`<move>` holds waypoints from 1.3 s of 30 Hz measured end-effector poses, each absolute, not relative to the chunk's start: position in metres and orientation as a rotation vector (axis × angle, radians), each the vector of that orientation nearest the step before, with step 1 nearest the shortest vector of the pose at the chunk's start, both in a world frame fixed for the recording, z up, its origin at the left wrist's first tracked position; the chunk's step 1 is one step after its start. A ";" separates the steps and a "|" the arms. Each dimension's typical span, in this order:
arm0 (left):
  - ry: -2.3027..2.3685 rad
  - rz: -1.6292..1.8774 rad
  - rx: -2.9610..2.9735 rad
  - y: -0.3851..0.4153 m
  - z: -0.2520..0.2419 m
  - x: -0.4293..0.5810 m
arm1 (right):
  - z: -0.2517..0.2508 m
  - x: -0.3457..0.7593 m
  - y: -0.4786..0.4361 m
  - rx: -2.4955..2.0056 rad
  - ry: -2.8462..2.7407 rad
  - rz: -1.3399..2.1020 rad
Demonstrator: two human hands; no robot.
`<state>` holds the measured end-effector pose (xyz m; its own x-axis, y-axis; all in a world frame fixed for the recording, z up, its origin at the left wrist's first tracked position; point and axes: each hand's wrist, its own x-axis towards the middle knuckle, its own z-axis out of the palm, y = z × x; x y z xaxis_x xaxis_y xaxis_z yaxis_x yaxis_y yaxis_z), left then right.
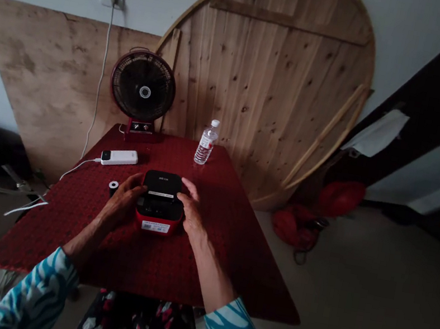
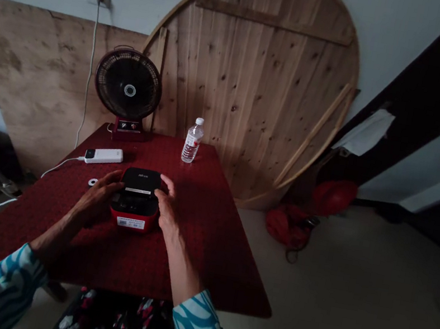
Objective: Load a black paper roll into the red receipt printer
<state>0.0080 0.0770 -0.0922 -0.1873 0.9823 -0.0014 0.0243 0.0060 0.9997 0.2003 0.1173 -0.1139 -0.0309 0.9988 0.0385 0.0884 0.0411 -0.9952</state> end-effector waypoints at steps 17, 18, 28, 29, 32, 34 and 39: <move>0.967 1.372 0.922 0.072 -0.122 0.015 | -0.134 0.201 0.109 -1.060 -1.228 1.219; 0.920 1.367 0.878 0.070 -0.124 0.016 | -0.139 0.199 0.108 -1.068 -1.226 1.172; 0.773 1.359 0.780 0.069 -0.131 0.009 | -0.175 0.181 0.099 -0.910 -0.809 1.262; 0.771 1.354 0.780 0.068 -0.130 0.009 | -0.174 0.181 0.099 -0.893 -0.776 1.267; 0.750 1.339 0.791 0.065 -0.126 0.009 | -0.173 0.182 0.099 -0.888 -0.705 1.268; 0.730 1.326 0.796 0.063 -0.126 0.009 | -0.174 0.181 0.099 -0.907 -0.660 1.272; 0.783 1.336 0.793 0.061 -0.131 0.008 | -0.172 0.178 0.098 -0.904 -0.616 1.287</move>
